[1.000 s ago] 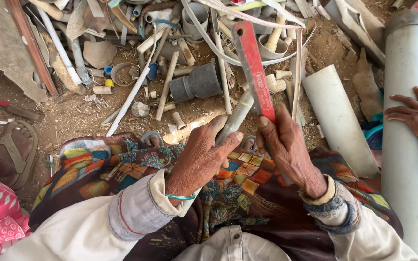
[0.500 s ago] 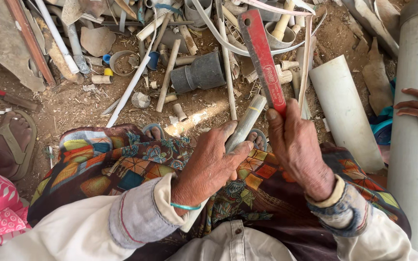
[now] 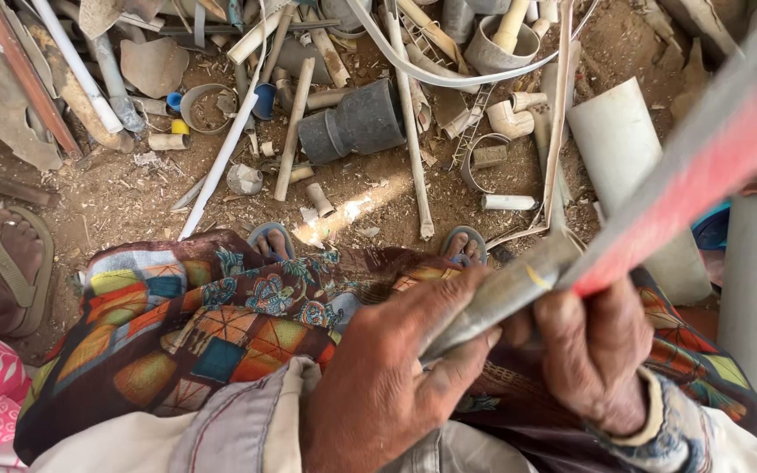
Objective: The person uses a small handsaw to cut several short pieces of white PVC pipe while sitting in a pile of discarded pipe fragments.
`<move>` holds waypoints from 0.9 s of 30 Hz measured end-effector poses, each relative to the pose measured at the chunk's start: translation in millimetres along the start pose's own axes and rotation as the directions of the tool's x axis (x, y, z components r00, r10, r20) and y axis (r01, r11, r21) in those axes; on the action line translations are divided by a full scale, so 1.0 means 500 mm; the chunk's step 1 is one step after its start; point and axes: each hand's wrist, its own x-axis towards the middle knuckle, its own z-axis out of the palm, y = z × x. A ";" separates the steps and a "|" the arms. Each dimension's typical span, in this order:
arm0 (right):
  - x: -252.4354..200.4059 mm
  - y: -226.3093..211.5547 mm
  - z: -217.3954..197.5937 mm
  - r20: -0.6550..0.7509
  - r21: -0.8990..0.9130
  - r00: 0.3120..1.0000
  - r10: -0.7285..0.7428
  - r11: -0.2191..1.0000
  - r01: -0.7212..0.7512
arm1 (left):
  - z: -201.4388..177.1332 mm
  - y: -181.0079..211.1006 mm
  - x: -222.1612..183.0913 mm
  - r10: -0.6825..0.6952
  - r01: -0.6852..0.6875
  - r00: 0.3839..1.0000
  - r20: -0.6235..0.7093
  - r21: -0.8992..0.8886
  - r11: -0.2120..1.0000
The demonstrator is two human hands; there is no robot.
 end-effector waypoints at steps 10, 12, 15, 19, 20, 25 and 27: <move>-0.059 0.027 0.010 -0.115 0.197 0.992 0.044 0.980 -0.021 | 0.000 0.000 -0.008 0.106 -0.105 0.994 -0.008 0.080 0.991; -0.062 0.027 0.006 -0.137 0.254 0.988 0.076 0.966 -0.039 | -0.001 0.001 -0.008 0.140 -0.139 0.990 -0.006 0.108 0.984; -0.064 0.031 0.004 -0.167 0.308 0.982 0.090 0.951 -0.034 | 0.002 0.002 -0.008 0.159 -0.156 0.987 -0.015 0.131 0.979; -0.064 0.039 -0.009 -0.104 0.234 0.989 0.102 0.969 -0.075 | 0.003 0.002 -0.006 0.118 -0.115 0.993 -0.009 0.146 0.983; -0.066 0.041 -0.014 -0.088 0.193 0.992 0.095 0.978 -0.077 | 0.002 0.001 -0.005 0.122 -0.118 0.992 -0.015 0.155 0.981; -0.062 0.052 -0.021 -0.072 -0.020 0.997 0.010 1.000 -0.012 | 0.003 -0.001 -0.007 0.109 -0.107 0.994 0.003 0.185 0.977; -0.046 0.054 -0.001 -0.086 0.144 0.996 -0.023 0.989 0.035 | 0.001 -0.004 -0.009 0.108 -0.112 0.994 0.029 0.202 0.973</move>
